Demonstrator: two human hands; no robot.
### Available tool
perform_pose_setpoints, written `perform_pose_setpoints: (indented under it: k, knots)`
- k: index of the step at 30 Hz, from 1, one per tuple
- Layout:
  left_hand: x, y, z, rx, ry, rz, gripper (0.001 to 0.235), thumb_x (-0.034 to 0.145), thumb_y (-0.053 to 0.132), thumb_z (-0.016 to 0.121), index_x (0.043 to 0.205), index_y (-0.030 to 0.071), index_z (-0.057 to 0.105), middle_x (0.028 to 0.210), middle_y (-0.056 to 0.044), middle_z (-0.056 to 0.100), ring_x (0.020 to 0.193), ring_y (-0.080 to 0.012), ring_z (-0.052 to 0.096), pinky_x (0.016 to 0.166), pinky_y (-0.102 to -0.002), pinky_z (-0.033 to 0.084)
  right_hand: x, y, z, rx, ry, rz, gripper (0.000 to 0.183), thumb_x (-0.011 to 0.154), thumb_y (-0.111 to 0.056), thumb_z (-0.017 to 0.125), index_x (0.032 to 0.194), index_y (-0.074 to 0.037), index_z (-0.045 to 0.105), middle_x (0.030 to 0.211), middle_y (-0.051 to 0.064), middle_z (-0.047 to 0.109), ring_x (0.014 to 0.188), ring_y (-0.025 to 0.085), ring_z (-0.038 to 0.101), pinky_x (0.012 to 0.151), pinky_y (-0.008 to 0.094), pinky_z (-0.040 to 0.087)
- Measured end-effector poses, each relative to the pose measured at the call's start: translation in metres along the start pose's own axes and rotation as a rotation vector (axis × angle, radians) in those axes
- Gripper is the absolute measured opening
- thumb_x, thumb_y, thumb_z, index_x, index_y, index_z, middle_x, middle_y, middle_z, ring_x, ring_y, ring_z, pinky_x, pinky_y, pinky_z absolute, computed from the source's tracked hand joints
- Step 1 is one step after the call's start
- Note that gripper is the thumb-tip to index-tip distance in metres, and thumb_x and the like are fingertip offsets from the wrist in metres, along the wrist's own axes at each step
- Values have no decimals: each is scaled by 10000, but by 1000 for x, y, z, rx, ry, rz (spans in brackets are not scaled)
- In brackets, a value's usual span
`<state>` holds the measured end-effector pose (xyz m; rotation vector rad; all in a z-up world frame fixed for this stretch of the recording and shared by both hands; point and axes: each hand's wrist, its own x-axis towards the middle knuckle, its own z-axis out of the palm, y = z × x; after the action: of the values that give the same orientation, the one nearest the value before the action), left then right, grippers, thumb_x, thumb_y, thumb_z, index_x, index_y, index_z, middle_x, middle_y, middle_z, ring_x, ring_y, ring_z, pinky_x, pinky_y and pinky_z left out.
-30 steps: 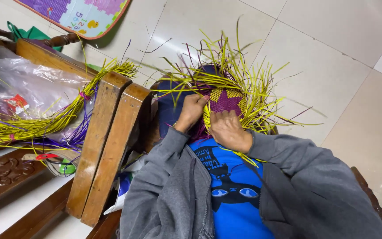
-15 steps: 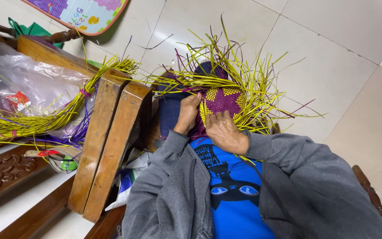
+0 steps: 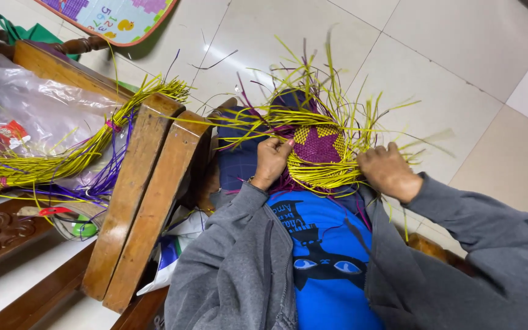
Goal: Weaving a pattern using thin colored strips to create a basket or mat
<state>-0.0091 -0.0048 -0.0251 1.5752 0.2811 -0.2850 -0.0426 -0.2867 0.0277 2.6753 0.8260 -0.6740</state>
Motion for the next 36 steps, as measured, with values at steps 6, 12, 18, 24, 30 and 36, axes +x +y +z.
perform_pose_setpoints:
  k: [6,12,18,24,30,36]
  knots:
    - [3,-13,-3,-32,28,28,202,721,147,829,733,32,663,522,15,536,482,-23,460,459,-146,364,-2,20,-145,578,102,-193,537,762,-370,692,1174,-55,556,961,169,619,982,399,613,967,614,366]
    - [4,-17,-4,-28,74,33,221,710,148,839,737,26,656,530,18,527,485,-24,466,452,-144,360,33,-41,-147,1090,301,-541,388,848,-250,620,1134,12,615,912,215,615,910,414,617,815,546,462]
    - [13,-38,-7,-103,81,-57,241,697,165,855,785,26,678,598,26,581,523,-7,510,489,-117,406,88,-80,-53,678,650,-342,418,785,-515,698,895,-123,603,785,58,538,738,276,574,654,406,428]
    - [11,-32,-11,-111,34,-33,326,655,163,879,822,-24,671,618,-1,545,565,-44,500,511,-166,429,96,-82,-48,753,769,-304,364,791,-464,738,773,-142,569,678,41,515,637,261,557,576,392,419]
    - [11,-27,-14,-228,23,-61,146,903,146,665,813,34,692,625,-3,576,611,-50,506,521,-182,435,96,-83,-44,773,793,-303,345,798,-424,741,757,-136,556,664,57,519,637,285,568,572,397,427]
    - [8,-23,-13,-292,-1,-81,134,921,112,594,849,49,689,649,-1,599,614,-58,516,550,-169,432,95,-83,-48,802,805,-285,346,790,-417,758,744,-137,560,654,60,527,632,286,572,571,402,434]
